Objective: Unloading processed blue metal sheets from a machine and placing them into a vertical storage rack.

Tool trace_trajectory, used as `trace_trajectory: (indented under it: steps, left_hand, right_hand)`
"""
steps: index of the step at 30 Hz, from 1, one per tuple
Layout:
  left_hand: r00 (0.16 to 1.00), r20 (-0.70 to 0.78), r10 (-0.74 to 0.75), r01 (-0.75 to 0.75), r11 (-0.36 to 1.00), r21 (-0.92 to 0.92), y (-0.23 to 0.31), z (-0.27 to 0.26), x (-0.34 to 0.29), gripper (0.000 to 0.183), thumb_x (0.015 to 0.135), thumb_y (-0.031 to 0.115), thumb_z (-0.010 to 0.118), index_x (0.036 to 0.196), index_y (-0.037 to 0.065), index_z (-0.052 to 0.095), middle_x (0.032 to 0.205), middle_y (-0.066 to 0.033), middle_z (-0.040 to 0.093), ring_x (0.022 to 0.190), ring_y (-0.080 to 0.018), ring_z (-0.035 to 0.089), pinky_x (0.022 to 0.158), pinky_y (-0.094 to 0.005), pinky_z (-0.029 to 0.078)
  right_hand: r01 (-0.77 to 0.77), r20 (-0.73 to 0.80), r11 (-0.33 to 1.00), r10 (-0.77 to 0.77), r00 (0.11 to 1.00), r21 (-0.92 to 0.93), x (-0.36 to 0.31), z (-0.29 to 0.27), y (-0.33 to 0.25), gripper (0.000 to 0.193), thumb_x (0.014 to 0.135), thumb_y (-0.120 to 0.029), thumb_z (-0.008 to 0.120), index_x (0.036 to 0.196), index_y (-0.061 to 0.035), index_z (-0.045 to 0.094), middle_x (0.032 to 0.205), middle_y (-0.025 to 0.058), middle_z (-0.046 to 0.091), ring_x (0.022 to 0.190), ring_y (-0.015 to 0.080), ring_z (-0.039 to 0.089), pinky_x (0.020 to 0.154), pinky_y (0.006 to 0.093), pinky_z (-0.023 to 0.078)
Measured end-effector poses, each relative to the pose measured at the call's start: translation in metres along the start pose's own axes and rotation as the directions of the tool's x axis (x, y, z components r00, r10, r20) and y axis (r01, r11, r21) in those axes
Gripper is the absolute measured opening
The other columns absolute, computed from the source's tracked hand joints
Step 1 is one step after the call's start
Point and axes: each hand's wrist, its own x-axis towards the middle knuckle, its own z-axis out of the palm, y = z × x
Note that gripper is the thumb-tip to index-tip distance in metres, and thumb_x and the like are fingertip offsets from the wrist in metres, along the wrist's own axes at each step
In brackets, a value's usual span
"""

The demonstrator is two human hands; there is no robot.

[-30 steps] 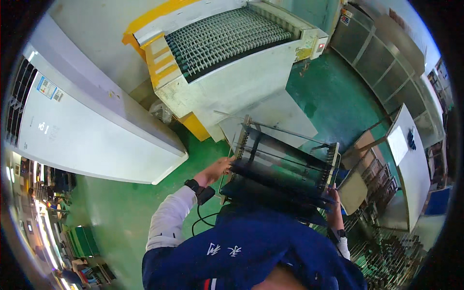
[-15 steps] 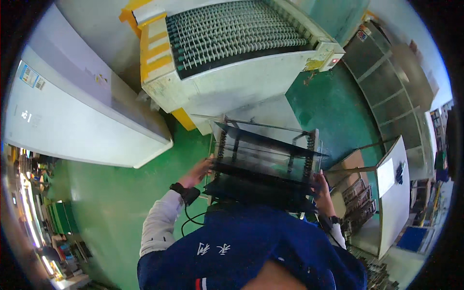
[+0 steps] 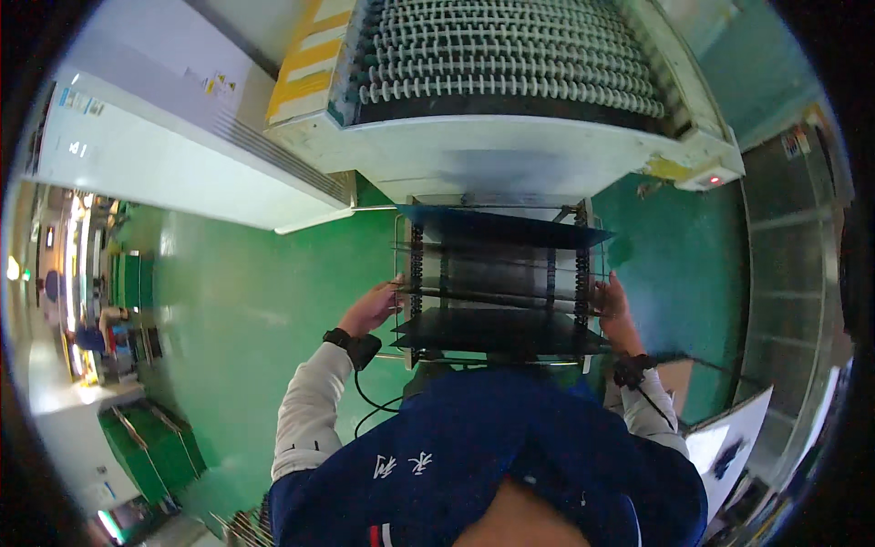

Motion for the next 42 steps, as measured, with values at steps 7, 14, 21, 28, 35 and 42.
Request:
trace_trajectory:
  steps: [7,14,21,28,35,42]
  left_hand:
    - [0.973,-0.166,-0.160,0.170,0.984,0.052,0.018,0.028,0.019,0.060,0.082,0.055,0.049,0.124,0.013,0.045,0.111,-0.0015,0.052,0.098,-0.0147,0.045,0.081,-0.0287,0.034]
    - [0.967,-0.221,-0.129,0.146,0.987,0.061,0.030,0.034,0.006,0.059,0.082,0.053,0.050,0.123,0.011,0.045,0.114,-0.0035,0.051,0.098,-0.0158,0.047,0.082,-0.0291,0.034]
    - [0.969,-0.245,0.027,-0.031,0.999,-0.013,0.014,0.016,-0.020,0.060,0.083,0.043,0.056,0.124,0.003,0.039,0.113,-0.0111,0.051,0.100,-0.0224,0.052,0.081,-0.0338,0.045]
    - [0.765,-0.622,0.167,-0.465,0.811,-0.355,-0.058,-0.031,-0.080,0.041,0.085,0.034,0.054,0.108,0.000,0.048,0.100,-0.0108,0.055,0.086,-0.0200,0.055,0.069,-0.0309,0.046]
    - [0.580,-0.810,-0.085,-0.645,0.560,-0.520,-0.216,-0.055,-0.163,0.038,0.084,0.033,0.054,0.107,0.004,0.045,0.100,-0.0134,0.056,0.080,-0.0276,0.057,0.064,-0.0373,0.047]
    - [0.410,-0.802,-0.434,-0.678,0.442,-0.587,-0.367,-0.027,-0.215,0.028,0.082,0.030,0.054,0.096,0.006,0.048,0.088,-0.0100,0.057,0.069,-0.0260,0.057,0.056,-0.0354,0.047]
  right_hand:
    - [-0.201,0.305,0.976,0.218,0.927,-0.085,0.101,-0.016,-0.011,0.049,0.084,-0.054,0.042,0.100,-0.0092,0.055,0.083,0.0013,0.059,0.074,0.0140,0.054,0.069,0.0294,0.040]
    - [-0.242,-0.101,0.755,0.228,0.968,-0.609,0.140,-0.031,-0.023,0.050,0.079,-0.054,0.052,0.096,-0.0071,0.059,0.088,0.0010,0.058,0.071,0.0122,0.053,0.060,0.0295,0.043]
    - [0.372,0.070,0.716,-0.414,0.908,-0.591,0.141,0.059,-0.132,0.035,0.080,-0.035,0.061,0.096,-0.0046,0.059,0.090,0.0051,0.058,0.082,0.0145,0.054,0.069,0.0294,0.045]
    - [0.781,0.709,0.219,-0.330,0.623,-0.585,0.102,0.211,-0.113,0.033,0.075,-0.027,0.066,0.093,-0.0005,0.058,0.089,0.0091,0.060,0.082,0.0178,0.056,0.071,0.0309,0.044]
    - [0.674,0.727,-0.300,-0.118,0.676,-0.675,0.103,0.259,-0.085,0.037,0.072,-0.031,0.062,0.093,-0.0002,0.060,0.092,0.0228,0.058,0.090,0.0381,0.054,0.076,0.0421,0.043]
    - [0.625,0.686,-0.325,-0.122,0.717,-0.710,0.099,0.258,-0.081,0.034,0.071,-0.026,0.062,0.088,0.0035,0.059,0.089,0.0250,0.058,0.087,0.0399,0.054,0.074,0.0423,0.043]
